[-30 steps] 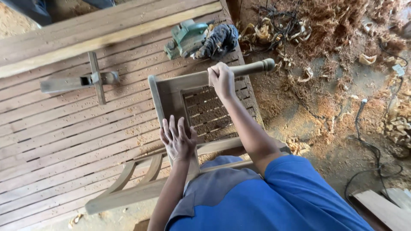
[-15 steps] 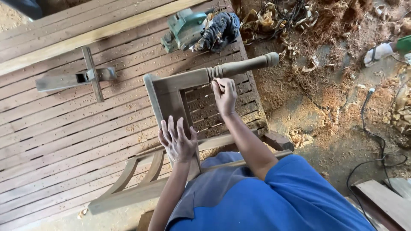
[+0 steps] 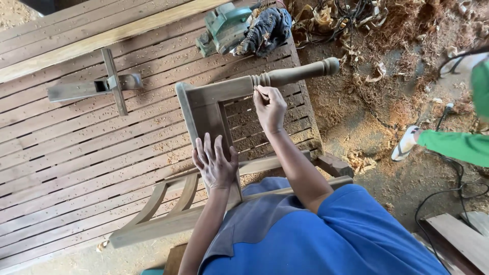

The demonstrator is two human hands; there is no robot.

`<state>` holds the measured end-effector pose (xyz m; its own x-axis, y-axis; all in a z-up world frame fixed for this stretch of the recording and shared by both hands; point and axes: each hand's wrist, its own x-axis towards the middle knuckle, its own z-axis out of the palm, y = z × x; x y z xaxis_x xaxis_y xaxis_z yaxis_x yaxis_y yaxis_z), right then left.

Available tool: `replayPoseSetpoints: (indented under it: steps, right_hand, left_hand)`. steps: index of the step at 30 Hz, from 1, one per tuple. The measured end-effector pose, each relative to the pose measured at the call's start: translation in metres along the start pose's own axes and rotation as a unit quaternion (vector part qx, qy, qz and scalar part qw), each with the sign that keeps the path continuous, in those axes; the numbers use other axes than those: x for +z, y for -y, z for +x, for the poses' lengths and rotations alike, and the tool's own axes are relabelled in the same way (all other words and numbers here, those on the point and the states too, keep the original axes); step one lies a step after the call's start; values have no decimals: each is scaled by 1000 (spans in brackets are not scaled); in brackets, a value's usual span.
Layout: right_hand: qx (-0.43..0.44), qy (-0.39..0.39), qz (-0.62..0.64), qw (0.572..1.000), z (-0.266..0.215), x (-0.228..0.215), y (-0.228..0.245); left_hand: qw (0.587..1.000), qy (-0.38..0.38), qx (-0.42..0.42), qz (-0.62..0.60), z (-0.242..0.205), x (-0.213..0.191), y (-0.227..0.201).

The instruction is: The person sands a wooden chair frame using a sanding block. They work on the legs, rails, and backrest, frequently repositioning the chair and adjusting their grip to reach different surfaces.

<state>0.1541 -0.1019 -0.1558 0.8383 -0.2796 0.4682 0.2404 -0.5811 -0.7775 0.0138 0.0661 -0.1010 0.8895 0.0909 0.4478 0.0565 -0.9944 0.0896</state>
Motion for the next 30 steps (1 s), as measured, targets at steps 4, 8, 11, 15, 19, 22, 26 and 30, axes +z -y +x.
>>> replayPoseSetpoints:
  steps: [4, 8, 11, 15, 19, 22, 26, 30]
  right_hand:
    - [8, -6, -8, 1000, -3, 6, -4]
    - [-2, -2, -12, 1000, 8, 2, 5]
    - [5, -6, -15, 1000, 15, 3, 8]
    - [-7, -10, 1, 1000, -5, 4, -1]
    - [4, 36, 0, 999, -18, 2, -17]
    - [24, 26, 29, 999, -13, 9, -9]
    - [22, 0, 72, 997, -14, 17, -6]
    - [32, 26, 47, 998, 26, -9, -1]
  left_hand:
    - [1000, -2, -6, 2, 0, 2, -1]
    - [1000, -4, 2, 6, 2, -4, -2]
    - [1000, -11, 7, 5, 4, -6, -2]
    - [1000, -11, 9, 7, 2, -5, -1]
    - [1000, -17, 0, 4, 0, 2, -4]
    - [1000, -8, -5, -4, 0, 0, -1]
    - [1000, 13, -10, -6, -3, 4, -1]
    - [1000, 1, 1, 3, -3, -3, 0]
